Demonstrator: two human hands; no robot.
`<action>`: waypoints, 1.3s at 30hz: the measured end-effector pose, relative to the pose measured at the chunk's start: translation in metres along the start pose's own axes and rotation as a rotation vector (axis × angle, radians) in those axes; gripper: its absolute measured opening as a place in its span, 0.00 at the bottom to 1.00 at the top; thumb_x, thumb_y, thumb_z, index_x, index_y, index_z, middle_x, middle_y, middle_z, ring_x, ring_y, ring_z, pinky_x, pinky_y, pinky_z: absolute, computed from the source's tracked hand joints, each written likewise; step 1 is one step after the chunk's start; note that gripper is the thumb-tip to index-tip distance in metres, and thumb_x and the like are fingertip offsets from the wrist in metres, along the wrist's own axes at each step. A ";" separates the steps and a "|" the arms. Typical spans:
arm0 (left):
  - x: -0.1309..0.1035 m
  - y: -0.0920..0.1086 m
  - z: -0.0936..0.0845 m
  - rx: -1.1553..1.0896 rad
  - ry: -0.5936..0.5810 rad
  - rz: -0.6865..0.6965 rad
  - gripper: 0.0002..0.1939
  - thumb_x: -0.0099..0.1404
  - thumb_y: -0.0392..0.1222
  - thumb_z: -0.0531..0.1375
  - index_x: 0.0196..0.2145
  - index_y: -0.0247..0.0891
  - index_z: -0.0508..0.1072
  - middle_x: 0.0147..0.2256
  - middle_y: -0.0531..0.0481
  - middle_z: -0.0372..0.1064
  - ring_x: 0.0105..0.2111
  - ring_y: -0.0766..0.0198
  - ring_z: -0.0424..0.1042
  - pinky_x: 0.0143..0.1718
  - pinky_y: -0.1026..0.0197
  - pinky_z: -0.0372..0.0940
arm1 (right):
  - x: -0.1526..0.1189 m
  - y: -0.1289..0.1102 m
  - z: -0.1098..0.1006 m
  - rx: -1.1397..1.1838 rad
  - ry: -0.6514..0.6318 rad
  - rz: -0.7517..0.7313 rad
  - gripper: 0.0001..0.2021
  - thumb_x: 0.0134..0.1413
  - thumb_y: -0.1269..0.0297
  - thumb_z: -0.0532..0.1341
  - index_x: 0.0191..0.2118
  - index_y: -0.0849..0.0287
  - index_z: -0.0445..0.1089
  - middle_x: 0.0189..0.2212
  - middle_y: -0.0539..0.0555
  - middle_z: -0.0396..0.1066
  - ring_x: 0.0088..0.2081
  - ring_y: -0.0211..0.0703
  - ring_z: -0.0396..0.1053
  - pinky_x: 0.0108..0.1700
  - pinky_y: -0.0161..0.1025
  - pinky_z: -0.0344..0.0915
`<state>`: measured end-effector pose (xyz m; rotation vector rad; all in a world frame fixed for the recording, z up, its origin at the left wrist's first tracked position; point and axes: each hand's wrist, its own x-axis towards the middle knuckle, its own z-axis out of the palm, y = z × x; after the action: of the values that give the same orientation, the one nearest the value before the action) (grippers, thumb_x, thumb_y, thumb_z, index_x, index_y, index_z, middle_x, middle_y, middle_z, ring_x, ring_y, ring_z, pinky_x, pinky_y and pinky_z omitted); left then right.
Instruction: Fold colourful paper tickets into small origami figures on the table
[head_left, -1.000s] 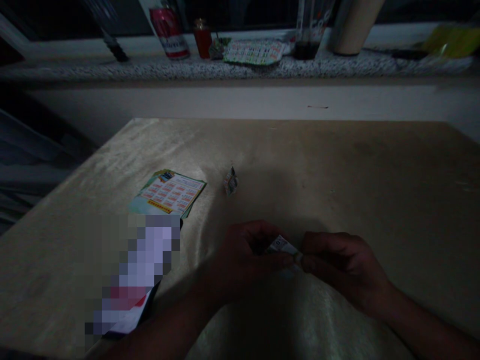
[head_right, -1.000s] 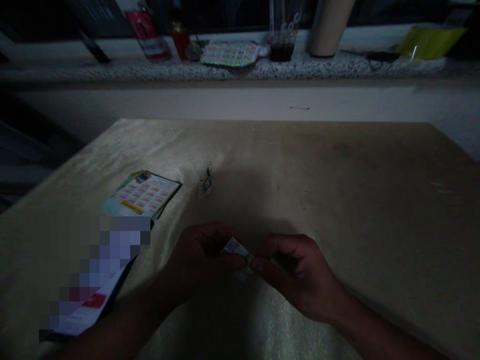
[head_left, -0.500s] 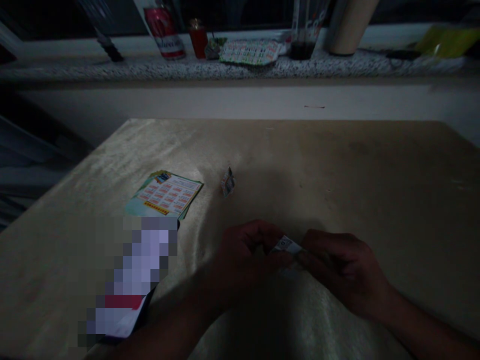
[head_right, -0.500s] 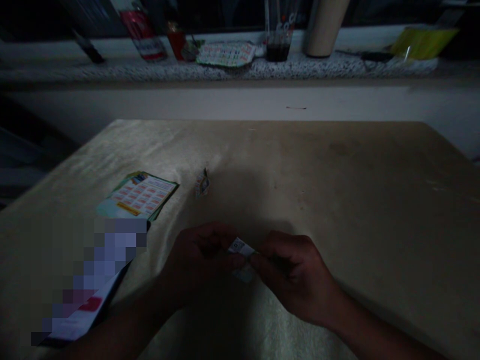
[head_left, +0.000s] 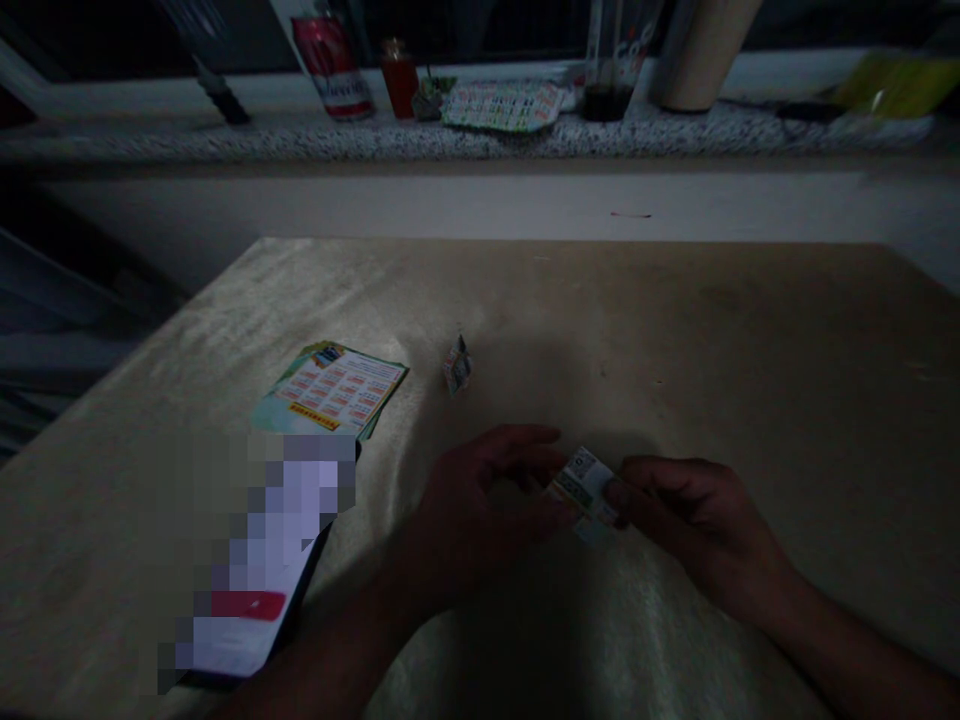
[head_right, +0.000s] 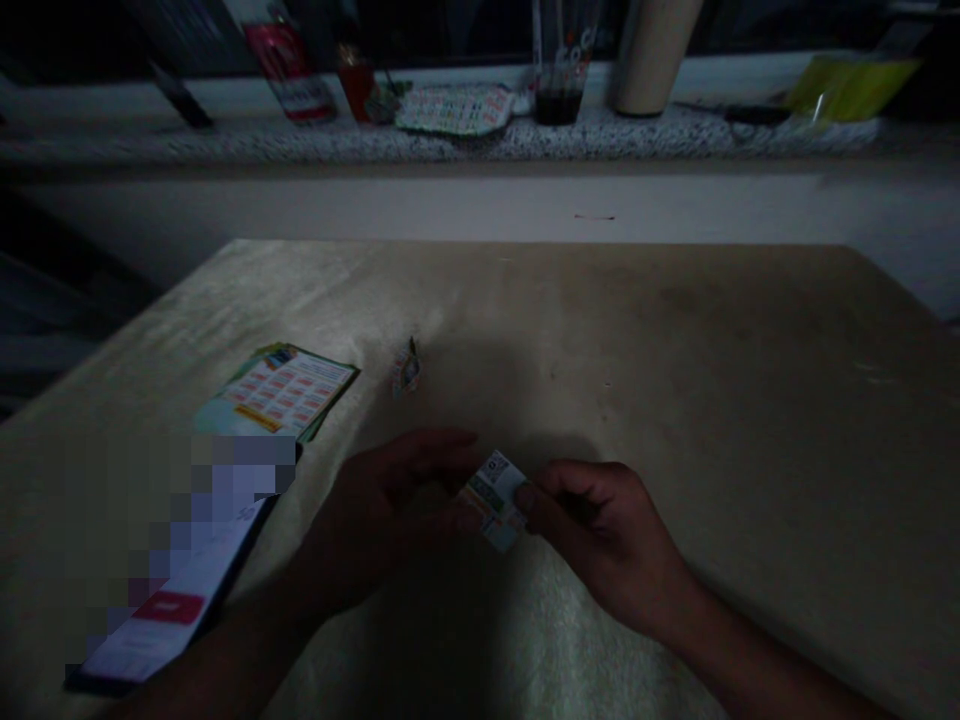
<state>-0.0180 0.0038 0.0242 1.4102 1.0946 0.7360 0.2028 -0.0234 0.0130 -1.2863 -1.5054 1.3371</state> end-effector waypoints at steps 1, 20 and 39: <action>-0.002 -0.001 -0.001 0.155 0.005 0.109 0.25 0.57 0.38 0.72 0.52 0.44 0.75 0.47 0.48 0.77 0.47 0.57 0.76 0.49 0.55 0.70 | 0.000 -0.001 -0.001 -0.022 0.004 -0.004 0.18 0.64 0.55 0.60 0.26 0.58 0.71 0.20 0.48 0.64 0.22 0.35 0.59 0.23 0.34 0.55; -0.002 -0.015 0.002 0.928 -0.248 0.481 0.07 0.71 0.34 0.59 0.44 0.39 0.75 0.43 0.48 0.73 0.44 0.56 0.68 0.47 0.52 0.64 | -0.002 0.000 -0.027 -0.798 -0.228 -0.439 0.11 0.60 0.69 0.64 0.48 0.50 0.74 0.42 0.52 0.74 0.45 0.49 0.70 0.48 0.49 0.62; -0.003 -0.018 0.011 0.857 -0.033 0.236 0.08 0.72 0.39 0.57 0.39 0.37 0.76 0.62 0.39 0.61 0.62 0.47 0.59 0.62 0.37 0.55 | 0.005 0.020 -0.016 -0.861 -0.056 -0.427 0.07 0.67 0.65 0.58 0.42 0.59 0.74 0.50 0.60 0.71 0.52 0.55 0.67 0.54 0.54 0.64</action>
<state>-0.0128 -0.0049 0.0059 2.2927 1.2969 0.3979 0.2209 -0.0155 -0.0043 -1.2833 -2.3575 0.4357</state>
